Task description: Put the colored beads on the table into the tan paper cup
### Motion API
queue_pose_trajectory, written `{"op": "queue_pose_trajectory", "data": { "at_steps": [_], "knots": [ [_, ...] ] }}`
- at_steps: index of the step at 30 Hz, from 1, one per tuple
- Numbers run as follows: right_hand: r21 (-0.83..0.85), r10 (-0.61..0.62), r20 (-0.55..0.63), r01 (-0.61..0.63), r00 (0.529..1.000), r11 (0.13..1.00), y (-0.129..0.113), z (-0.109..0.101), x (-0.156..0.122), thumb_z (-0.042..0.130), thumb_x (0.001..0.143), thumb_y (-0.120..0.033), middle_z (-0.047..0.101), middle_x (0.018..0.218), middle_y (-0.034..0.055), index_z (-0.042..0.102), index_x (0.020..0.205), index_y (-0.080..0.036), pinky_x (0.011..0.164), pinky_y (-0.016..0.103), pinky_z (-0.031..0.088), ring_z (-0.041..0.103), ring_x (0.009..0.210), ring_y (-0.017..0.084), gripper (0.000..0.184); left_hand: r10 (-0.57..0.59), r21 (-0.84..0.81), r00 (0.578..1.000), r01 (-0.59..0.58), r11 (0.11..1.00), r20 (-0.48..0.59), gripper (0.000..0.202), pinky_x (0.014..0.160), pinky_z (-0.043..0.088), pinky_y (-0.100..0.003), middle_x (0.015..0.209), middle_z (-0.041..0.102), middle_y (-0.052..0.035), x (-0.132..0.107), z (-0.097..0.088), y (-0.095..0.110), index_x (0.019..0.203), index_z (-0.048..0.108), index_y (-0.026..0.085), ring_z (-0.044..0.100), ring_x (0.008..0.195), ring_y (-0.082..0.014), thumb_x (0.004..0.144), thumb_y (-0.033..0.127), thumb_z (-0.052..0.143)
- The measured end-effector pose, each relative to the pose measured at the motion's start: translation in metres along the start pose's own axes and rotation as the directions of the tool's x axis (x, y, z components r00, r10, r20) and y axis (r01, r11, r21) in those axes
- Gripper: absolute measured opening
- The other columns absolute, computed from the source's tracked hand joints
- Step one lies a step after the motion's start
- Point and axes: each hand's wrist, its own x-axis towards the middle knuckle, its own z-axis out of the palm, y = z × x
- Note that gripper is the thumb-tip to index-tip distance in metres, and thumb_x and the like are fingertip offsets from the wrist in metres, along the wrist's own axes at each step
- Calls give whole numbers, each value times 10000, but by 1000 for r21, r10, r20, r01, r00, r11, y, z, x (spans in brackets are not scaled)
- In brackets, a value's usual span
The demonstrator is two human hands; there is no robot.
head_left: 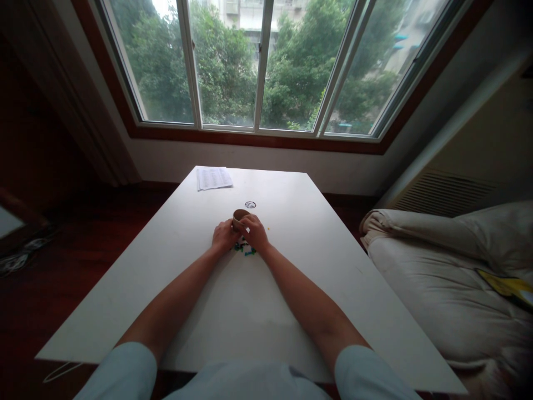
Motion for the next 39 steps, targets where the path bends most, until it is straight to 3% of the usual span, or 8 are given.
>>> {"op": "queue_pose_trajectory", "data": {
  "at_steps": [6, 13, 21, 29, 39],
  "knots": [
    [-30, 68, -22, -69, 997, 997, 0, -1, -1, 579, 988, -345, 676, 1147, 84, 692, 1070, -250, 945, 358, 507, 623, 1062, 221, 169, 41, -22, 999, -41, 999, -15, 388, 926, 439, -361, 1166, 706, -93, 0, 2, 0, 1224, 629, 238, 616, 1072, -267, 880, 417, 651],
    [-21, 57, -34, -58, 998, 998, 3, 0, -2, 569, 978, -323, 616, 1313, 96, 731, 1076, -253, 1036, 412, 495, 582, 1200, 247, 202, 72, -26, 997, -73, 997, -22, 387, 933, 439, -357, 1170, 700, -97, 2, 5, -4, 1215, 640, 230, 617, 1077, -261, 900, 455, 628],
    [53, 82, -56, -80, 995, 995, 5, 0, -1, 506, 966, -246, 620, 1281, 96, 713, 1035, -236, 1022, 408, 503, 592, 1172, 234, 218, 47, -17, 999, -47, 999, 6, 324, 943, 432, -351, 1148, 694, -93, 2, 4, -5, 1148, 665, 227, 607, 1082, -251, 915, 443, 605],
    [21, 88, -88, -86, 992, 996, 7, 0, -2, 587, 909, -250, 609, 1262, 112, 689, 911, -206, 1027, 436, 489, 548, 1198, 258, 112, 79, -41, 996, -81, 996, -33, 287, 932, 430, -368, 1133, 698, -91, 3, 10, -9, 1161, 669, 230, 606, 1061, -257, 933, 376, 574],
    [3, 133, -111, -134, 985, 991, 13, 0, -4, 498, 885, -155, 578, 1355, 88, 685, 913, -217, 1046, 431, 495, 547, 1233, 246, 199, 64, -8, 998, -64, 998, 11, 284, 995, 427, -374, 1180, 689, -85, 1, 6, -6, 1168, 683, 239, 586, 1134, -255, 910, 307, 583]
  ]
}}
